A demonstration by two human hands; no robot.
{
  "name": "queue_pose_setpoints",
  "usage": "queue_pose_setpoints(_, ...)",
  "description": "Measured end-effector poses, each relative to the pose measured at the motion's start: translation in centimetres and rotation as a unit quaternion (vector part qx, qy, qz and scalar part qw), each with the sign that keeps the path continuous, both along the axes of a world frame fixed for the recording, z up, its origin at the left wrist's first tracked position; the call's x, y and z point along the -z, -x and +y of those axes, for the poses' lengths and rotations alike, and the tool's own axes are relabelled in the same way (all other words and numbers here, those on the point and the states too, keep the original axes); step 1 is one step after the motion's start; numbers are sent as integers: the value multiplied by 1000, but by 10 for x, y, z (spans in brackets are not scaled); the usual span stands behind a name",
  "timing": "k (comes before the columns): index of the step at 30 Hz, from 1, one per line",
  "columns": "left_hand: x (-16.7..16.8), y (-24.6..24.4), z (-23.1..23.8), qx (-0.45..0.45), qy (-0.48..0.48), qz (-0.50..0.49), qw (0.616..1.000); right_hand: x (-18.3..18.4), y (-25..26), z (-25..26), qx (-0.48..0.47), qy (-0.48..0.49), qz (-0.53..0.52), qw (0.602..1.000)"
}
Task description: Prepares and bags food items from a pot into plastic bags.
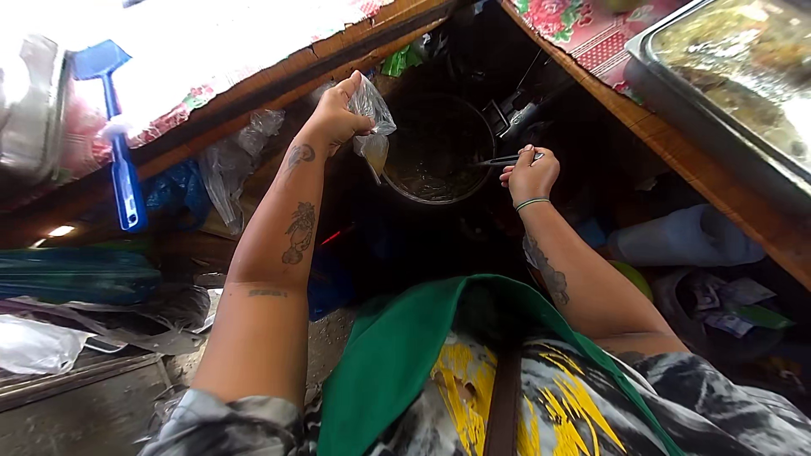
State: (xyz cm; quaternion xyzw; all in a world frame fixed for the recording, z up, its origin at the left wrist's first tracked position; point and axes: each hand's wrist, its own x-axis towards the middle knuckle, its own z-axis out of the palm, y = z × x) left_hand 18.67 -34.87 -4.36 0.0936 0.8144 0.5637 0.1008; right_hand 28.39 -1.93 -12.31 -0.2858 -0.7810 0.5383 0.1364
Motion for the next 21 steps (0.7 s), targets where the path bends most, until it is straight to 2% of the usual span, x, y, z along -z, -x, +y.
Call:
queue_pose_setpoints(3, 2, 1, -2, -2, -1, 5, 1000, 5, -1, 9, 31, 62, 7, 998)
queue_pose_setpoints(8, 5, 3, -2, -1, 7, 4, 1000, -9, -6, 14, 62, 117, 47, 990)
queue_pose_setpoints(12, 10, 6, 0, -6, 15, 4, 1000, -30, -4, 15, 56, 112, 83, 989)
queue_pose_setpoints(21, 18, 14, 15, -7, 60, -1, 998, -105, 3, 8, -12, 62, 152, 986)
